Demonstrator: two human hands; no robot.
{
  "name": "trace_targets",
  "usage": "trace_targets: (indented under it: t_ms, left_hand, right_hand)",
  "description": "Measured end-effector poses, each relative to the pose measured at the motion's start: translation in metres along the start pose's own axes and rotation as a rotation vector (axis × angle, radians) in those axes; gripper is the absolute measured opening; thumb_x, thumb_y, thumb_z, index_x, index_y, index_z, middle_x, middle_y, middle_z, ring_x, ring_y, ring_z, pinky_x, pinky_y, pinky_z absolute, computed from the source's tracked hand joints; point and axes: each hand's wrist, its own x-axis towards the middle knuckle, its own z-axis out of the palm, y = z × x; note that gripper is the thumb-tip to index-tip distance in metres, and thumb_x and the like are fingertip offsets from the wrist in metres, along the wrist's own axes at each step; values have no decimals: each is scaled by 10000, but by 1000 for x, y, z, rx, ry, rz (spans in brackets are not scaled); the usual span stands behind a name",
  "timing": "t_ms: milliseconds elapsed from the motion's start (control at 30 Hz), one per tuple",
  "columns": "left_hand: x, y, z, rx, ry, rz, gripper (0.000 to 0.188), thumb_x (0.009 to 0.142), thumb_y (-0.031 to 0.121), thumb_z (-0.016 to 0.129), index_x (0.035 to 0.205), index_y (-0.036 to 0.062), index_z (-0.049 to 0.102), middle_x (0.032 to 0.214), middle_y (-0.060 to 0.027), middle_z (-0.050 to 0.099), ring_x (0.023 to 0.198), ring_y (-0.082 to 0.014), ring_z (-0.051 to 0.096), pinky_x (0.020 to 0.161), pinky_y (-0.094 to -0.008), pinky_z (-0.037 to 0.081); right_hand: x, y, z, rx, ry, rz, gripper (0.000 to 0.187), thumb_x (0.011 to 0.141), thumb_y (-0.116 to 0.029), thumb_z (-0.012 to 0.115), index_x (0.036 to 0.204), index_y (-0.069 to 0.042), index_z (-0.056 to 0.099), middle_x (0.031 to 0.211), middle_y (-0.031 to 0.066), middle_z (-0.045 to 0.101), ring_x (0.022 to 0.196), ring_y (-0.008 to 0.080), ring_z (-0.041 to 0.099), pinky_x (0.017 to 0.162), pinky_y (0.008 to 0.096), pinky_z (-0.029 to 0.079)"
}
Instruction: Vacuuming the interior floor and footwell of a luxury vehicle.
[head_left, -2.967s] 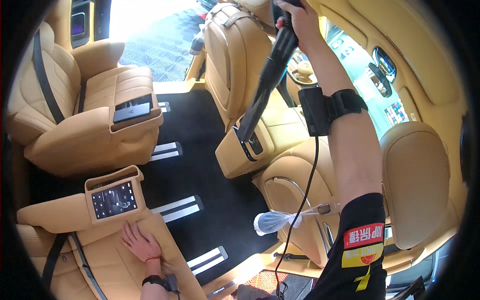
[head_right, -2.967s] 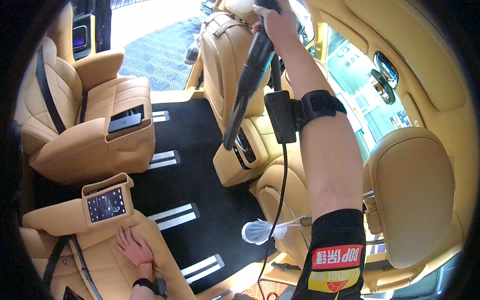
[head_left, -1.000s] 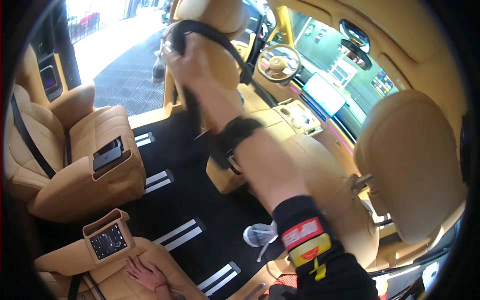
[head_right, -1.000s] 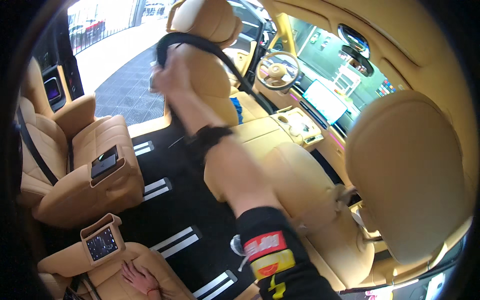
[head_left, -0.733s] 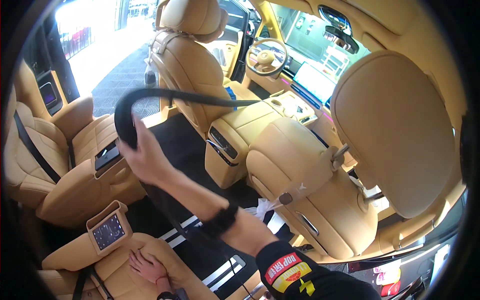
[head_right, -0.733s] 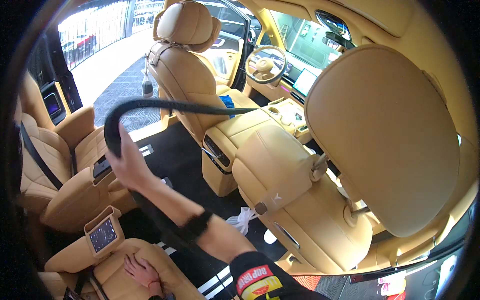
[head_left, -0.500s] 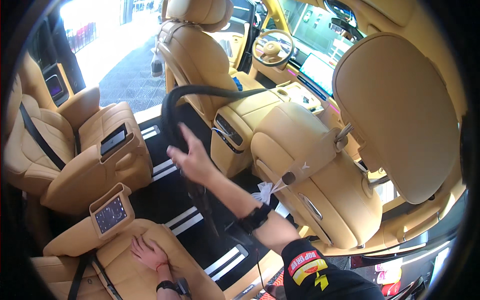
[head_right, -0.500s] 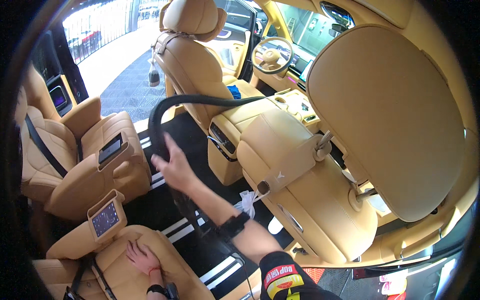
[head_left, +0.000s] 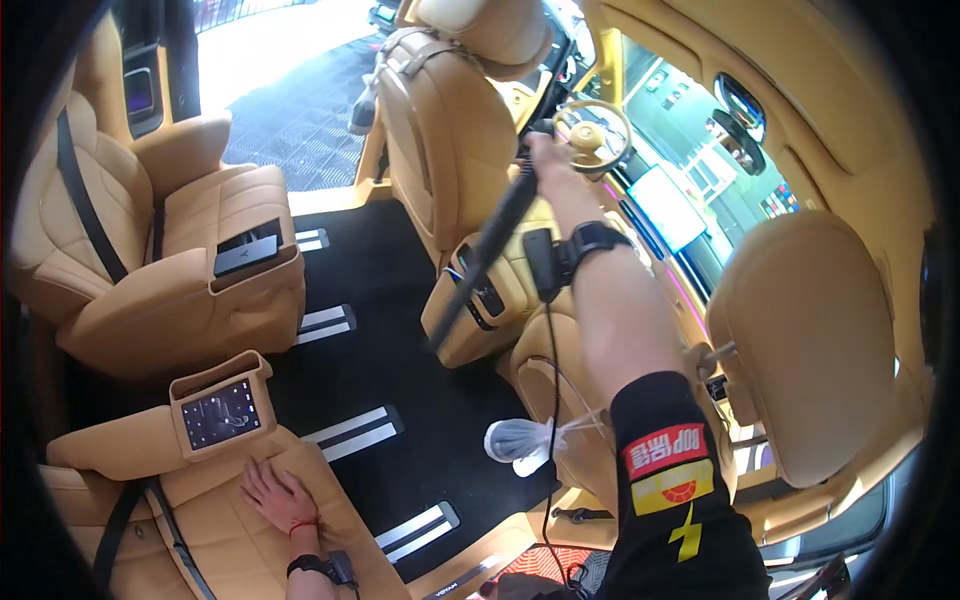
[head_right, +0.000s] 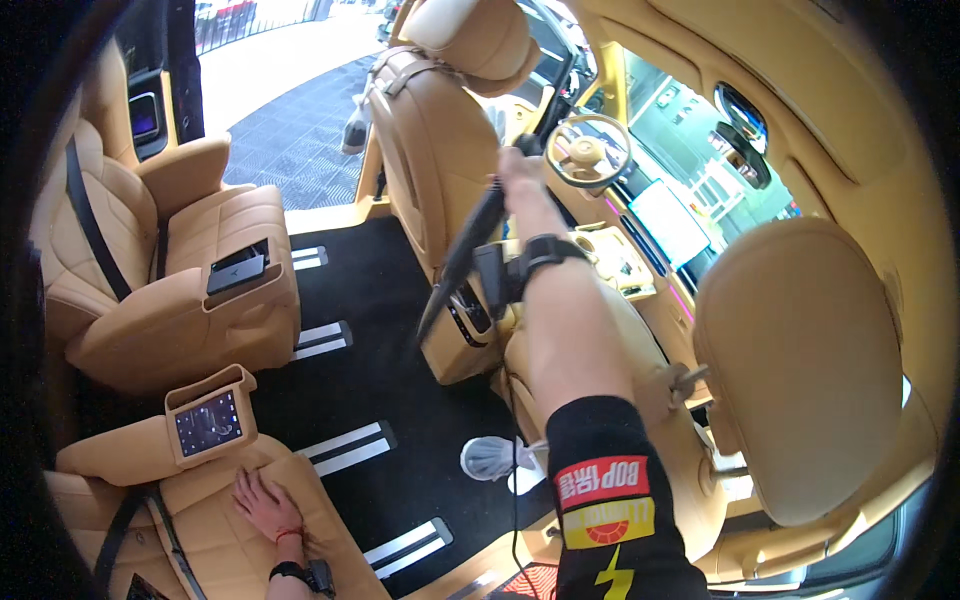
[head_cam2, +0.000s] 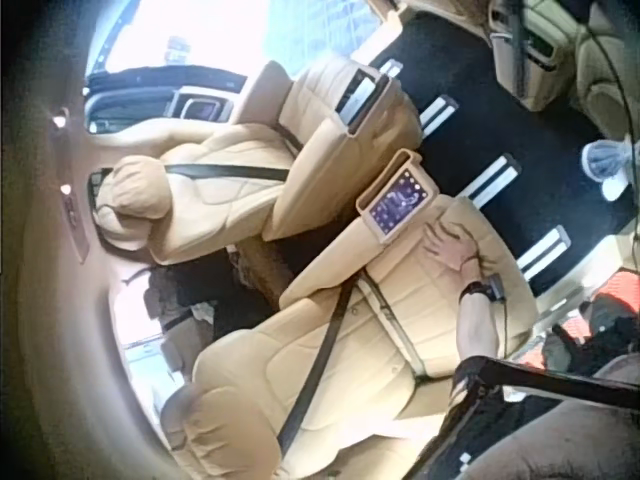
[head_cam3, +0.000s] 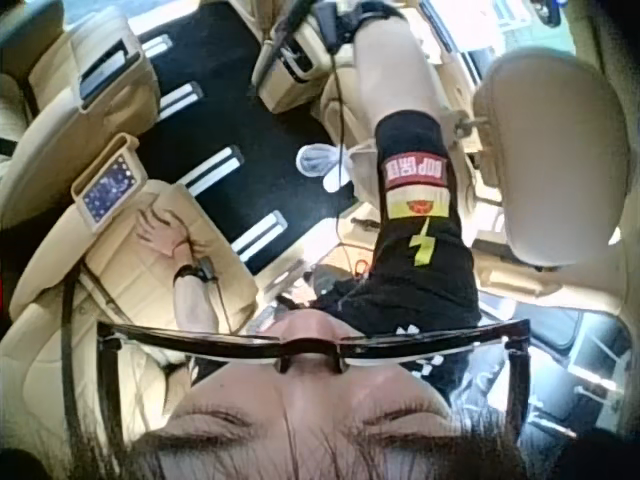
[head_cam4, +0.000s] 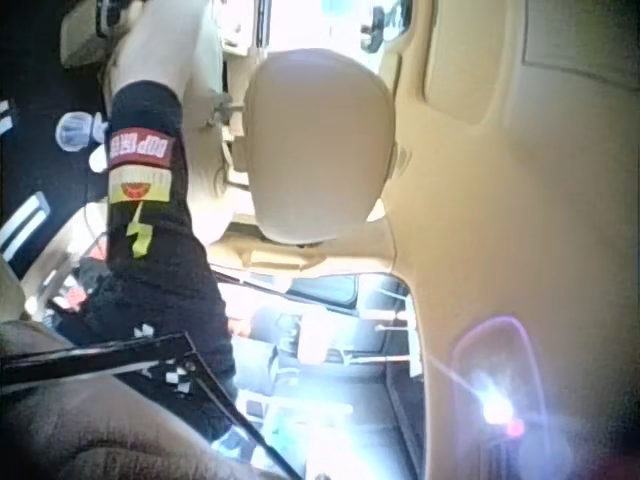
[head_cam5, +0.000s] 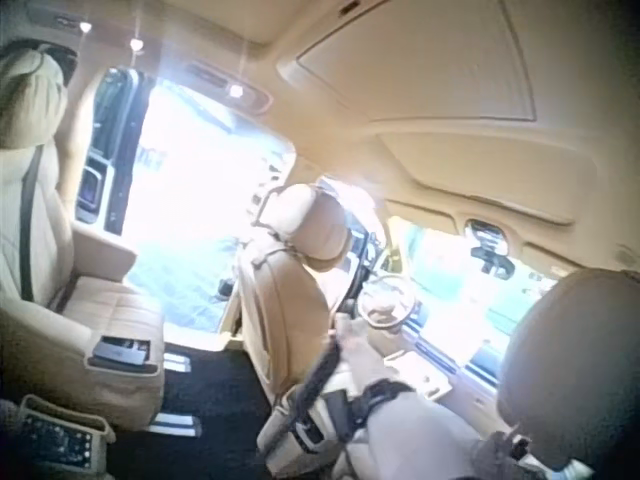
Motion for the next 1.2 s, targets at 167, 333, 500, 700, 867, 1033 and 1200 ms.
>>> trace_targets:
  t_ms: [167,333,500,700,867,1033,1200]
  left_hand:
    - [-1,11,20,-51,20,59,454,905,250,466,1302,34,500,1524,-162,369,1435,-341,288,1200,-564,122]
    - [-4,7,12,-48,-35,21,487,888,247,471,1326,35,475,1528,-176,355,1448,-356,261,1199,-584,106]
    - [-4,-9,16,18,16,63,498,882,235,459,1341,43,466,1539,-185,337,1459,-355,251,1201,-585,98]
    - [-2,-6,19,42,41,80,480,890,223,443,1333,41,466,1545,-173,338,1453,-356,264,1203,-577,104]
    - [-1,2,19,-14,38,87,470,891,228,443,1321,41,472,1548,-167,338,1453,-349,268,1204,-572,105]
    - [-2,0,14,8,27,62,474,902,219,433,1351,68,443,1556,-146,325,1463,-329,250,1205,-567,76]
    - [-4,-1,15,8,21,41,472,879,232,460,1310,43,491,1519,-177,364,1443,-360,271,1205,-574,97]
  right_hand:
    - [135,6,-104,-1035,158,-177,261,735,-221,737,846,6,672,701,92,681,596,194,668,564,367,544]
    - [153,-15,-100,-1113,167,-351,476,696,-239,743,1081,32,673,918,184,720,825,276,711,744,383,553]
    - [115,-127,-17,-873,25,-1004,572,717,-342,747,1110,55,627,1018,254,694,977,370,668,874,435,504]
    - [92,-182,-7,-412,-239,-965,205,772,-128,741,928,-39,641,766,31,657,652,99,593,635,260,466]
    - [141,-143,-57,-816,43,-716,473,717,-301,752,1018,55,670,920,189,726,823,251,719,755,374,542]
    - [140,-52,-75,-776,73,-393,442,790,-137,748,1144,73,586,877,134,664,607,186,625,507,354,514]
    - [151,0,-83,-768,28,-226,583,775,-214,791,1201,58,501,840,141,682,690,226,676,623,361,538]
